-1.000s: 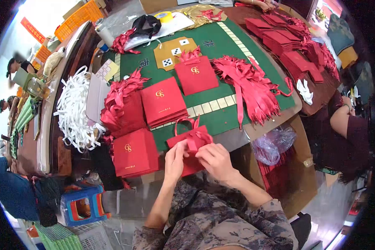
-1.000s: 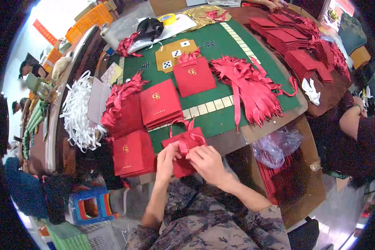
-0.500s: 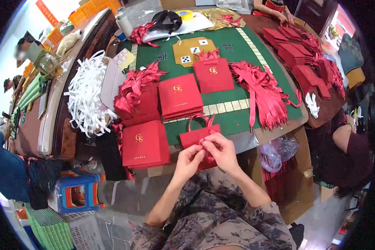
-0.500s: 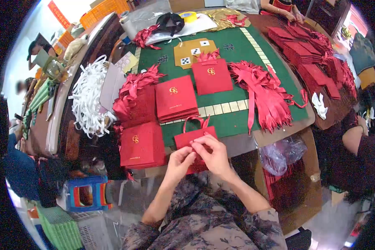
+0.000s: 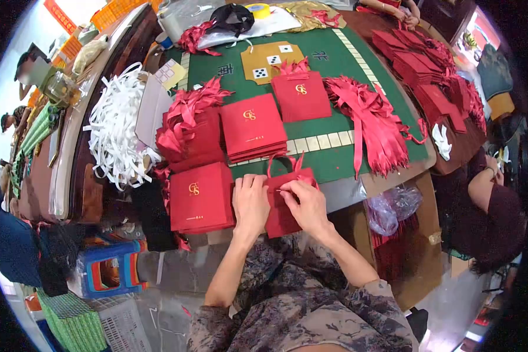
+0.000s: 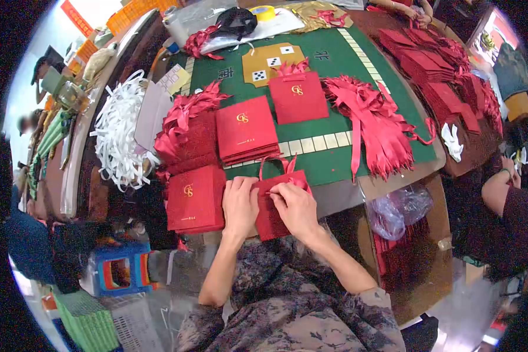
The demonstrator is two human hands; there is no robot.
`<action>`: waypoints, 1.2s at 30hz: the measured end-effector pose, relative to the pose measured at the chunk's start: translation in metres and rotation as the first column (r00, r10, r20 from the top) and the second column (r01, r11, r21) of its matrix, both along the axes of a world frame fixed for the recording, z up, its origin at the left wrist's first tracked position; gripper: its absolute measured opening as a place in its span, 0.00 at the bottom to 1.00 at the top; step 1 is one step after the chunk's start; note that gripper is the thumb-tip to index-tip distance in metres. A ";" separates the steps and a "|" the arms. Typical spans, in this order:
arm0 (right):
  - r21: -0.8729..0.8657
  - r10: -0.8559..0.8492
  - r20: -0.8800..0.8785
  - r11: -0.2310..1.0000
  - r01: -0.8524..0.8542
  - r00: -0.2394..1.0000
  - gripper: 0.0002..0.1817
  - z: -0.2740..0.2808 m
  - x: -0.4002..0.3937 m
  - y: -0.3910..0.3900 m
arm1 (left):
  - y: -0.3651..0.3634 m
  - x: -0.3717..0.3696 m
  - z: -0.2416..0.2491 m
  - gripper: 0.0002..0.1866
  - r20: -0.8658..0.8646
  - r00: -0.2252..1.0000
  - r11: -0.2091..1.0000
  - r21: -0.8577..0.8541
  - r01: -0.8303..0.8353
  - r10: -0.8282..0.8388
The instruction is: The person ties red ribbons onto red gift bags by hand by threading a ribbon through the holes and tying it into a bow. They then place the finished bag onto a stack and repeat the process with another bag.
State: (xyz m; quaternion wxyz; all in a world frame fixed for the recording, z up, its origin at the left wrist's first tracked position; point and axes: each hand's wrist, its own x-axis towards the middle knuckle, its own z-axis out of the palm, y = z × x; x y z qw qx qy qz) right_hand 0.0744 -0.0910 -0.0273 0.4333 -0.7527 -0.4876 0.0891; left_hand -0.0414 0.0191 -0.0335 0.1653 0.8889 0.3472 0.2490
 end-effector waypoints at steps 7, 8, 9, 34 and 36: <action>-0.007 -0.039 0.026 0.999 0.039 0.999 0.05 -0.002 0.005 -0.011 | -0.002 0.005 0.011 0.08 0.095 0.980 0.985 0.000 0.173 -0.173; -0.010 -0.045 0.021 0.999 0.046 0.999 0.05 -0.003 0.005 -0.012 | -0.003 0.005 0.013 0.07 0.127 0.973 0.979 -0.033 0.200 -0.195; 0.003 -0.044 0.035 0.999 0.044 0.998 0.05 -0.003 0.005 -0.013 | -0.003 0.005 0.015 0.07 0.123 0.972 0.978 -0.036 0.206 -0.200; -0.031 -0.160 0.142 0.986 0.165 0.977 0.10 0.005 -0.011 -0.007 | -0.005 0.001 0.025 0.04 0.165 0.969 0.843 -0.480 0.243 -0.186; -0.047 -0.164 0.132 0.984 0.171 0.978 0.10 0.004 -0.013 -0.008 | -0.006 0.000 0.022 0.04 0.236 0.955 0.849 -0.452 0.272 -0.180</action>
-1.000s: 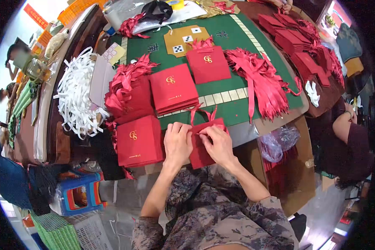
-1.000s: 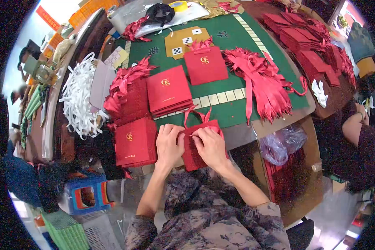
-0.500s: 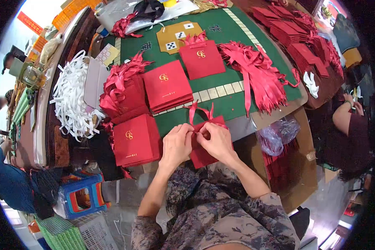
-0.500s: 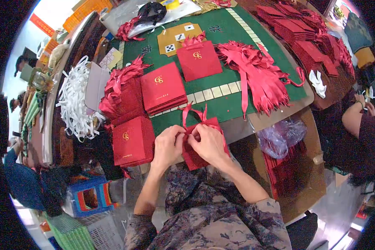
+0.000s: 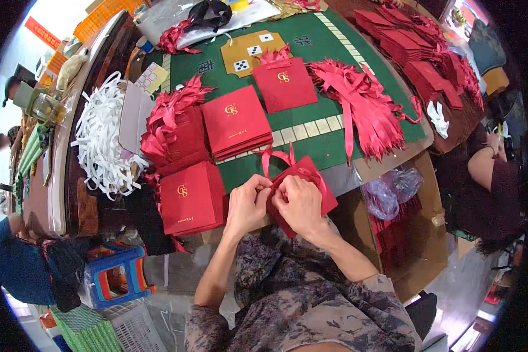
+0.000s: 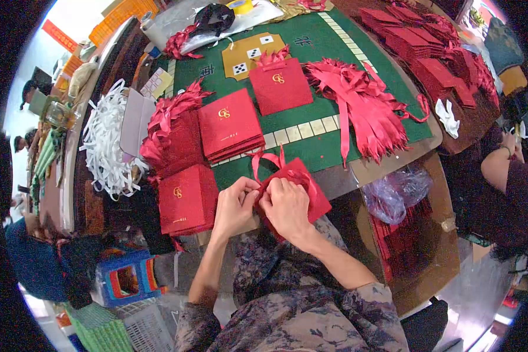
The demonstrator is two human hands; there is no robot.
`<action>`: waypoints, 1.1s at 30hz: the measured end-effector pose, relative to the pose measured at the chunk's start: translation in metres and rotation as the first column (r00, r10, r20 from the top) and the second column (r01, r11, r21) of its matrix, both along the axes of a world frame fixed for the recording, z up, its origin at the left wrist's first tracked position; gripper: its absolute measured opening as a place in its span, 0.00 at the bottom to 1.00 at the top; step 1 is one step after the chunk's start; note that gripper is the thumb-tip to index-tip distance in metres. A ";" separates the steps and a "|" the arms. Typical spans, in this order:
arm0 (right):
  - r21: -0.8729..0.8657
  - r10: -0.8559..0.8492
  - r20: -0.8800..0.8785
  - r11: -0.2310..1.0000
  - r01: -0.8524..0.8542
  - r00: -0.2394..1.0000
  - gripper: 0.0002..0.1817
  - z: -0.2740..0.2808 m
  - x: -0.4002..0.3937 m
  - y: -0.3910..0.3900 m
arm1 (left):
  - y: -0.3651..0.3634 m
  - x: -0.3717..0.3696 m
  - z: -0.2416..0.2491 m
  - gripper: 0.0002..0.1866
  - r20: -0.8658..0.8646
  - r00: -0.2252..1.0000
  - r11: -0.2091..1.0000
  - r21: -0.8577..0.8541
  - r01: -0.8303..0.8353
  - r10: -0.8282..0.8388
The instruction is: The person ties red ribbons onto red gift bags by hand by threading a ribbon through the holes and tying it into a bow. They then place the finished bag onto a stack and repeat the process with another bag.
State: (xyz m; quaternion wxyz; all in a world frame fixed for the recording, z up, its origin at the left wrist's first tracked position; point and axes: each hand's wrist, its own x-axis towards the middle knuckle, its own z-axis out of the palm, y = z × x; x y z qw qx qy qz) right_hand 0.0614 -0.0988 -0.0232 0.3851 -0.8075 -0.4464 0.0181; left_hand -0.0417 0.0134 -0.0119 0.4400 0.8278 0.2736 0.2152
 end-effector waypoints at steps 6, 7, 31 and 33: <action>-0.084 0.058 0.110 0.995 -0.049 0.992 0.13 -0.006 0.000 -0.003 | -0.005 -0.001 -0.007 0.04 0.018 0.999 0.993 0.117 0.025 -0.028; -0.083 0.059 0.111 0.995 -0.050 0.992 0.13 -0.003 0.002 -0.004 | -0.007 -0.001 -0.002 0.04 -0.015 1.000 0.998 0.065 0.015 -0.014; 0.052 0.144 -0.097 0.989 -0.139 0.985 0.07 -0.003 0.009 -0.008 | -0.012 -0.003 -0.013 0.10 0.007 0.999 0.991 0.126 -0.051 0.051; 0.071 0.122 -0.153 0.991 -0.112 0.981 0.07 -0.005 0.008 -0.007 | -0.013 -0.002 -0.010 0.11 0.047 0.997 0.985 0.159 -0.068 0.062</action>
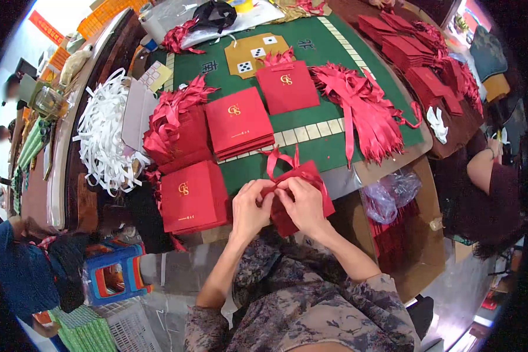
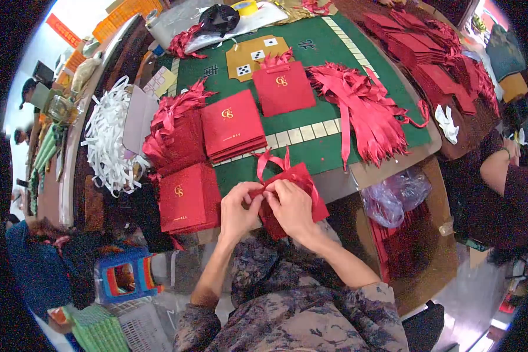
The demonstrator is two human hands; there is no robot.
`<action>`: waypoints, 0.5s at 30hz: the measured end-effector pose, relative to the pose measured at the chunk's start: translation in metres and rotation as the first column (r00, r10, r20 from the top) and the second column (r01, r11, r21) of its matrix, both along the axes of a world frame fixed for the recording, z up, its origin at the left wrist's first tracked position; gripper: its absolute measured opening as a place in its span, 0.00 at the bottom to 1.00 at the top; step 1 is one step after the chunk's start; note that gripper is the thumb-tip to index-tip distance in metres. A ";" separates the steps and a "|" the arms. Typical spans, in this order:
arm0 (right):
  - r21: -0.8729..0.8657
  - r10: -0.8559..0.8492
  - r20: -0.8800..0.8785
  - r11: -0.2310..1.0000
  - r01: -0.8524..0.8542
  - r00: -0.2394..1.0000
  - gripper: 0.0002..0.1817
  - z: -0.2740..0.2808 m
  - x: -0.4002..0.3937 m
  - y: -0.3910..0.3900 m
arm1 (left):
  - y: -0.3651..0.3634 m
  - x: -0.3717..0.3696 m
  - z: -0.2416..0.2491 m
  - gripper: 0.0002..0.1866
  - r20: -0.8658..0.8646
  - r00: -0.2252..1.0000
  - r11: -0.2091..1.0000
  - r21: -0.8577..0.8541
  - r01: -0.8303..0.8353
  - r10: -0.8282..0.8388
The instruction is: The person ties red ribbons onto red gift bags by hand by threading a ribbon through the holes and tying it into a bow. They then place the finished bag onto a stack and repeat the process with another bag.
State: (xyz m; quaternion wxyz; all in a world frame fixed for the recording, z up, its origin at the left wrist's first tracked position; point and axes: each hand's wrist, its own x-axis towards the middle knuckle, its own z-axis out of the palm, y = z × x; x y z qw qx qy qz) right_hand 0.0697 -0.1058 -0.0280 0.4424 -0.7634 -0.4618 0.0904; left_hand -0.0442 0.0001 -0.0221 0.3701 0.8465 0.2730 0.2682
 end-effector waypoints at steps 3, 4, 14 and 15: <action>-0.004 -0.009 -0.104 1.000 0.009 0.994 0.08 0.004 0.003 -0.001 | 0.002 -0.002 0.001 0.12 -0.025 0.999 0.999 -0.026 0.023 -0.023; 0.034 -0.005 -0.118 0.999 0.009 0.993 0.07 0.015 0.008 -0.001 | 0.003 -0.002 -0.002 0.13 -0.011 0.999 0.999 -0.009 0.038 -0.038; -0.360 0.500 -0.051 0.798 -0.483 0.864 0.19 0.030 0.081 0.023 | 0.001 -0.002 0.012 0.12 -0.085 0.962 0.943 0.196 0.270 -0.258; -0.287 0.558 -0.111 0.774 -0.564 0.822 0.16 0.030 0.086 0.028 | 0.001 -0.002 0.013 0.12 -0.087 0.962 0.942 0.196 0.272 -0.260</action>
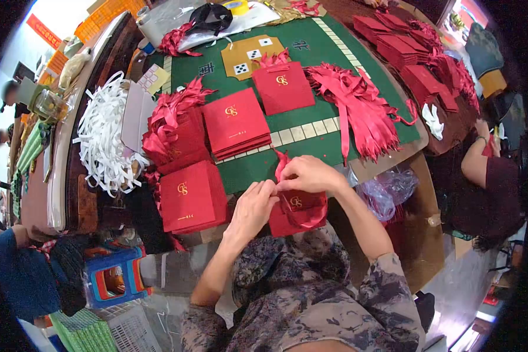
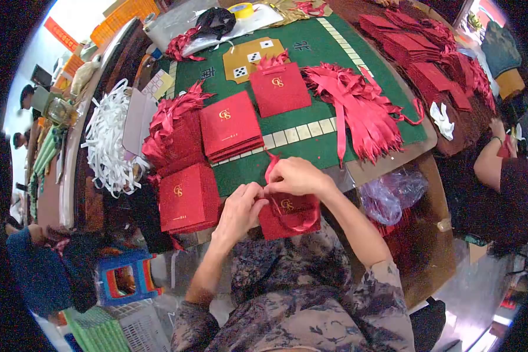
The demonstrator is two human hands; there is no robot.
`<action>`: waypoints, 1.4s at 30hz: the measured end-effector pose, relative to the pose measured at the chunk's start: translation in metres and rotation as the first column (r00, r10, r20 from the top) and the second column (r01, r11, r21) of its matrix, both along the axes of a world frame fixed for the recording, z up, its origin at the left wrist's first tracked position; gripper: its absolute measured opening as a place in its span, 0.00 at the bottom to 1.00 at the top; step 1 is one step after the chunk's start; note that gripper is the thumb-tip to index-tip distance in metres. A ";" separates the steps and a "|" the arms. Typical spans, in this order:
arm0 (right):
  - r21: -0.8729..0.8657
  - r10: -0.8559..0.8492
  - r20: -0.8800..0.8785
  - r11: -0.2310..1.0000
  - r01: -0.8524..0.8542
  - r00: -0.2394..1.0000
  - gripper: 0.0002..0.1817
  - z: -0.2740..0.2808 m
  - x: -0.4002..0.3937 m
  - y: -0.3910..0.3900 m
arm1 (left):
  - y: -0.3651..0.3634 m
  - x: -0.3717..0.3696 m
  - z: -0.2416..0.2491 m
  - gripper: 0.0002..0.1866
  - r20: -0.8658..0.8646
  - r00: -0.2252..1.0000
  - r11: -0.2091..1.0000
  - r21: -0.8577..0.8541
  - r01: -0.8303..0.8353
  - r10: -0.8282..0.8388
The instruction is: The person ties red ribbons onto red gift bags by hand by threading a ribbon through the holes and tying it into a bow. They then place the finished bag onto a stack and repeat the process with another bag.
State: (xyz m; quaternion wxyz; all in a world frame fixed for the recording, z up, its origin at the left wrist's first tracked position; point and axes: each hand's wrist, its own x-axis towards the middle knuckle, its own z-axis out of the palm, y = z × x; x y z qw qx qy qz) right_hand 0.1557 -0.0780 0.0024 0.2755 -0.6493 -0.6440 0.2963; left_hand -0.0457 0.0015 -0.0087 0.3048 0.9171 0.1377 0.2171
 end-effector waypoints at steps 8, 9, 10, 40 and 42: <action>-0.194 0.063 -0.121 0.977 -0.086 0.991 0.17 -0.005 0.013 0.014 | 0.005 0.005 0.005 0.11 0.005 1.000 0.998 -0.056 0.020 -0.020; -0.208 0.055 -0.129 0.975 -0.082 0.990 0.17 -0.008 0.013 0.014 | 0.005 0.005 0.004 0.11 0.005 1.000 0.998 -0.055 0.022 -0.022; -0.221 0.051 -0.137 0.972 -0.080 0.989 0.17 -0.010 0.013 0.014 | 0.005 0.005 0.002 0.11 -0.005 1.000 0.996 -0.089 0.026 -0.026; 0.291 -0.128 0.269 0.956 0.046 0.955 0.09 -0.023 -0.084 -0.139 | 0.024 0.012 -0.022 0.15 -0.108 0.986 0.964 -0.224 -0.146 0.124; 0.302 -0.100 0.356 0.953 -0.013 0.929 0.11 -0.043 -0.088 -0.154 | 0.025 0.012 -0.021 0.15 -0.100 0.988 0.965 -0.221 -0.139 0.119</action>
